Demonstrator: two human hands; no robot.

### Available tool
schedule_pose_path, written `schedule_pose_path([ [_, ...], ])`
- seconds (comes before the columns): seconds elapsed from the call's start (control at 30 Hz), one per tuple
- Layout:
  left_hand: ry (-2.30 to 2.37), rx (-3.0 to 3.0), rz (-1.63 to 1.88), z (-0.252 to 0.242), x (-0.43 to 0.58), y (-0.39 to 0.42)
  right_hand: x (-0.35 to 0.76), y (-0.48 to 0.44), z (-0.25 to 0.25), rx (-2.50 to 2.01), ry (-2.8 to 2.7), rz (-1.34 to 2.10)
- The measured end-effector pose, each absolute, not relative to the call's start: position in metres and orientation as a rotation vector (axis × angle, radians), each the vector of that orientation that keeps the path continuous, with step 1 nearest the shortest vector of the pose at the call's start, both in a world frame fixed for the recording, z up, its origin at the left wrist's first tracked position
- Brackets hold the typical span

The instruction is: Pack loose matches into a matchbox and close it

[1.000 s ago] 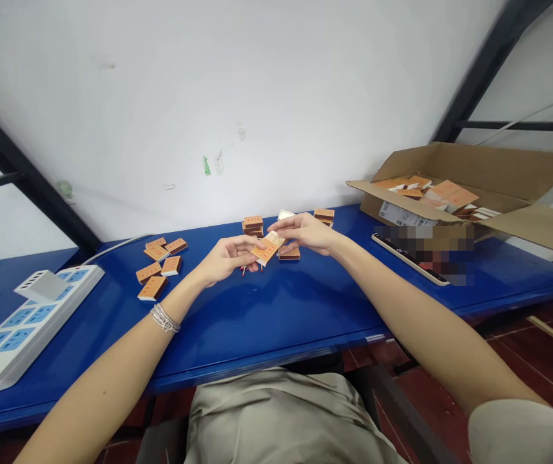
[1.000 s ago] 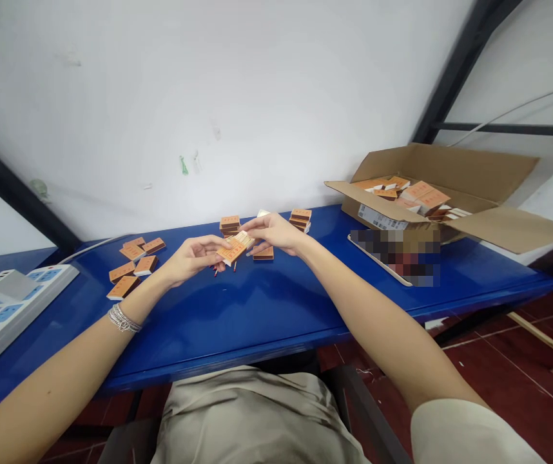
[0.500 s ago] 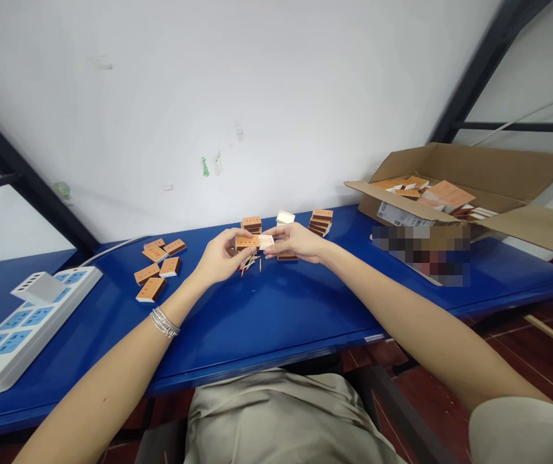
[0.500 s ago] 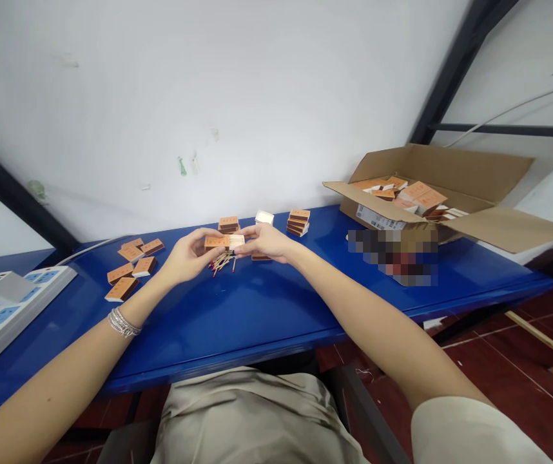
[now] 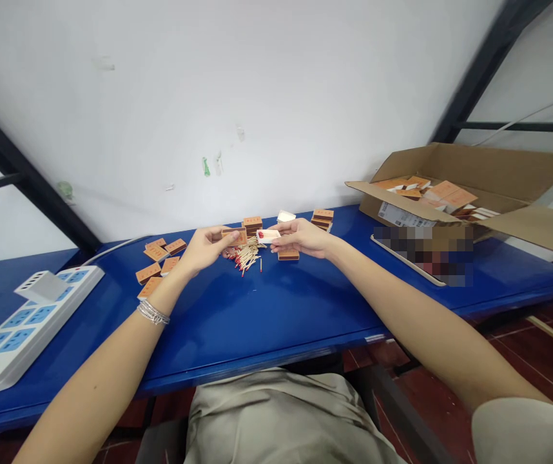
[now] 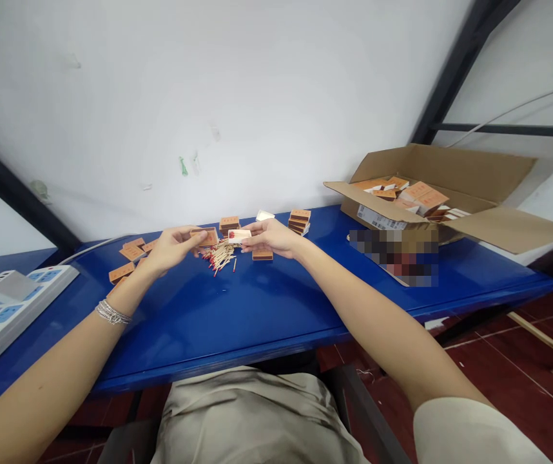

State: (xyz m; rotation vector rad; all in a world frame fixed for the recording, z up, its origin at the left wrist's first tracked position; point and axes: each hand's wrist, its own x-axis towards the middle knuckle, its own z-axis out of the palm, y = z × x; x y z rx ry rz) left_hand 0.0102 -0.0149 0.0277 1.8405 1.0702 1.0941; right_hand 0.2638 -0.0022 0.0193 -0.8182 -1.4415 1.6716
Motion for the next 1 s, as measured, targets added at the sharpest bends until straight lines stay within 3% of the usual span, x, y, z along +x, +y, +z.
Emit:
schedule_pose_path([
  [0.27,1.179,1.515,0.989,0.028,0.029,-0.027,0.257,-0.006,0.017,-0.74,-1.506,1.62],
  [1.0,0.975,1.33,1.343,0.025,0.031,-0.026,0.254,-0.009,0.02,-0.752,-1.494,1.516],
])
